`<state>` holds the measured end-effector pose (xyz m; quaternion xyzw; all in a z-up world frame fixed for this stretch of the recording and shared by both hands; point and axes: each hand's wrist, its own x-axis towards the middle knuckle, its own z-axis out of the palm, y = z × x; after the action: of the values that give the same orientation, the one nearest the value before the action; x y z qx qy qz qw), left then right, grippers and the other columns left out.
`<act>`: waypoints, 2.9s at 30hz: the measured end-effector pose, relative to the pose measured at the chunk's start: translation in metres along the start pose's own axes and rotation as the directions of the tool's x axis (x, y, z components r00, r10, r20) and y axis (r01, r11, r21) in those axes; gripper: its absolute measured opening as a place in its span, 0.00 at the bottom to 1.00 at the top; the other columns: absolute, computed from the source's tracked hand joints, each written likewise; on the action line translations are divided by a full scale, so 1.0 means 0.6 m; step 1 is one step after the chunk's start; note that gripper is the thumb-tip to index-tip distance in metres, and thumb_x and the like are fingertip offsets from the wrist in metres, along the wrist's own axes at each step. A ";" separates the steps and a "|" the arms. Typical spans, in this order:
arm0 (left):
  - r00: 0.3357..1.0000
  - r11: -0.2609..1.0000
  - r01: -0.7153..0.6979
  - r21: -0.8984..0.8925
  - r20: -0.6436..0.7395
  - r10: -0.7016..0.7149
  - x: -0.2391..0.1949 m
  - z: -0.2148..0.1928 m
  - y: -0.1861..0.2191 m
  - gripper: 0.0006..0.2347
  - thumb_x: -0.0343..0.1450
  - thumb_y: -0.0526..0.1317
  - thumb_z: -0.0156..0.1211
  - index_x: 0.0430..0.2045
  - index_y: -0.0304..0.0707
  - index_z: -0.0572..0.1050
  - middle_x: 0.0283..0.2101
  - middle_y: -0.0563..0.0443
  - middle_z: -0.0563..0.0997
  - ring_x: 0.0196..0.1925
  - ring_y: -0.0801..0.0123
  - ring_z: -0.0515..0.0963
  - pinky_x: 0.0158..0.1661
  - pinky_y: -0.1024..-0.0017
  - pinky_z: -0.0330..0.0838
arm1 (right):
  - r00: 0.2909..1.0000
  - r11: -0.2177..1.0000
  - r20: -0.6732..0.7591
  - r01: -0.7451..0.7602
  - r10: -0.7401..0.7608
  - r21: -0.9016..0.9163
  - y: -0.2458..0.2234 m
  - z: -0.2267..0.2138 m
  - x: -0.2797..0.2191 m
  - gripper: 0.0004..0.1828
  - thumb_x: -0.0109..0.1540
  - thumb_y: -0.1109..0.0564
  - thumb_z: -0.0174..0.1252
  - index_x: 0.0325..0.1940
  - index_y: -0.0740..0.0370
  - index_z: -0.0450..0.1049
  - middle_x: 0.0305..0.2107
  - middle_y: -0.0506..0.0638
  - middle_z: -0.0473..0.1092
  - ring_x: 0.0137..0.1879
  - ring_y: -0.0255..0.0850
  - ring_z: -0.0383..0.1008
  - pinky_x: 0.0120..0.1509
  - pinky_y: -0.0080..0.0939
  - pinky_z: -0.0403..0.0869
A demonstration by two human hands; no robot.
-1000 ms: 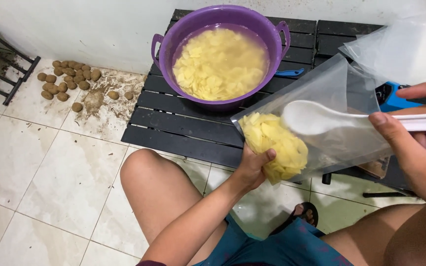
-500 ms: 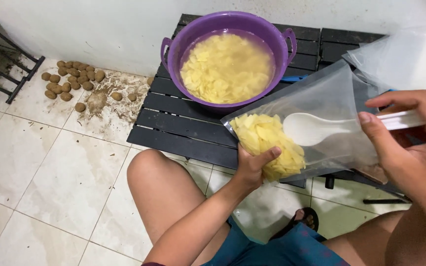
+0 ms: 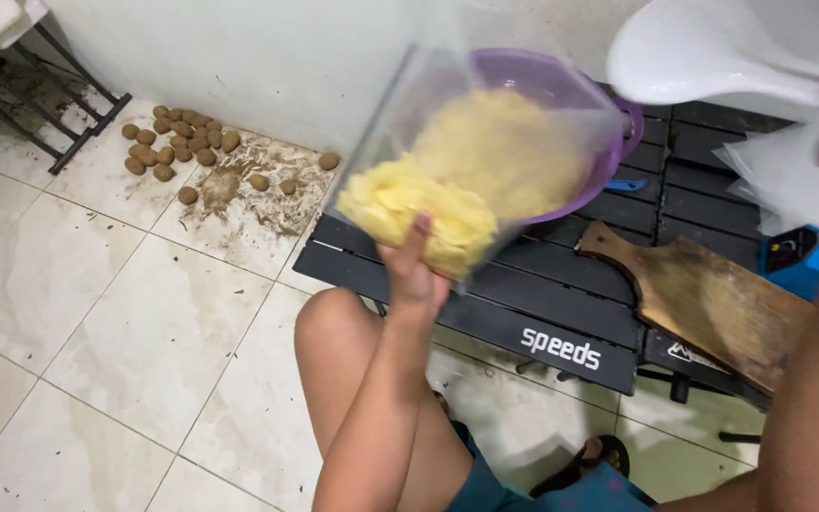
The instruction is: The person scoops sliced yellow fruit from a purple bowl filled with water and transfers it into a clear plastic bag using a white plastic spoon. The person repeats this action multiple times to fill the bag.
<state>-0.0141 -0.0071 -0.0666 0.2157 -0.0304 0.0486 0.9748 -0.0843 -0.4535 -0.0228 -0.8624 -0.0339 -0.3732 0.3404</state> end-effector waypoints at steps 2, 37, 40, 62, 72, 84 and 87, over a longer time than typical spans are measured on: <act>0.999 1.000 -0.028 -0.010 0.018 0.028 0.036 -0.015 0.031 0.38 0.61 0.39 0.74 0.67 0.34 0.61 0.59 0.31 0.76 0.59 0.42 0.77 0.56 0.43 0.76 | 0.998 0.993 -0.018 -0.063 0.061 -0.103 -0.168 0.065 0.047 0.16 0.88 0.51 0.55 0.70 0.67 0.72 0.52 0.58 0.70 0.36 0.40 0.65 0.39 0.38 0.64; 0.989 0.971 0.137 -0.197 -0.034 -0.147 0.063 -0.014 0.054 0.30 0.70 0.60 0.62 0.63 0.45 0.69 0.60 0.39 0.77 0.62 0.45 0.76 0.63 0.37 0.68 | 0.767 0.806 0.619 0.255 0.168 -0.534 -0.282 0.282 0.099 0.12 0.60 0.56 0.54 0.40 0.56 0.82 0.32 0.59 0.80 0.48 0.57 0.81 0.57 0.50 0.62; 0.987 0.971 0.144 -0.194 -0.047 -0.155 0.056 0.001 0.066 0.30 0.70 0.60 0.62 0.62 0.45 0.70 0.60 0.40 0.77 0.62 0.45 0.76 0.63 0.37 0.68 | 0.785 0.801 0.601 0.259 0.151 -0.540 -0.280 0.276 0.104 0.11 0.61 0.56 0.54 0.39 0.57 0.82 0.32 0.59 0.80 0.47 0.59 0.81 0.56 0.50 0.63; 0.987 0.974 0.114 -0.194 -0.087 -0.133 0.042 0.034 0.082 0.29 0.65 0.53 0.67 0.55 0.30 0.72 0.50 0.37 0.79 0.54 0.47 0.79 0.54 0.51 0.76 | 0.879 0.696 0.450 0.420 -0.155 -0.582 -0.236 0.199 0.079 0.10 0.62 0.60 0.52 0.40 0.54 0.80 0.28 0.45 0.75 0.36 0.45 0.73 0.52 0.48 0.58; 0.985 0.967 0.146 -0.207 -0.064 -0.162 0.042 0.030 0.080 0.28 0.66 0.54 0.66 0.54 0.31 0.73 0.50 0.38 0.80 0.54 0.48 0.79 0.54 0.50 0.76 | 0.885 0.701 0.433 0.420 -0.174 -0.576 -0.239 0.200 0.072 0.11 0.62 0.64 0.53 0.39 0.54 0.79 0.27 0.43 0.73 0.37 0.43 0.72 0.51 0.46 0.57; 0.984 0.966 0.150 -0.210 -0.060 -0.165 0.043 0.025 0.076 0.28 0.66 0.54 0.67 0.52 0.30 0.74 0.49 0.38 0.80 0.52 0.48 0.80 0.51 0.49 0.77 | 0.922 0.813 0.386 0.230 -0.008 -0.534 -0.249 0.207 0.071 0.12 0.65 0.63 0.52 0.42 0.59 0.82 0.34 0.49 0.79 0.40 0.49 0.75 0.56 0.56 0.64; 0.981 0.961 0.166 -0.222 -0.060 -0.184 0.042 0.028 0.079 0.28 0.66 0.54 0.66 0.54 0.32 0.73 0.50 0.39 0.79 0.53 0.48 0.79 0.52 0.50 0.76 | 0.919 0.856 0.386 0.139 0.074 -0.497 -0.232 0.211 0.069 0.10 0.65 0.60 0.55 0.43 0.59 0.82 0.35 0.50 0.79 0.41 0.50 0.76 0.63 0.58 0.63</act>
<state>0.0054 0.0305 -0.0298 0.1085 0.0225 -0.0329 0.9933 -0.0194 -0.2775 0.0208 -0.9778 -0.0150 -0.1943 0.0769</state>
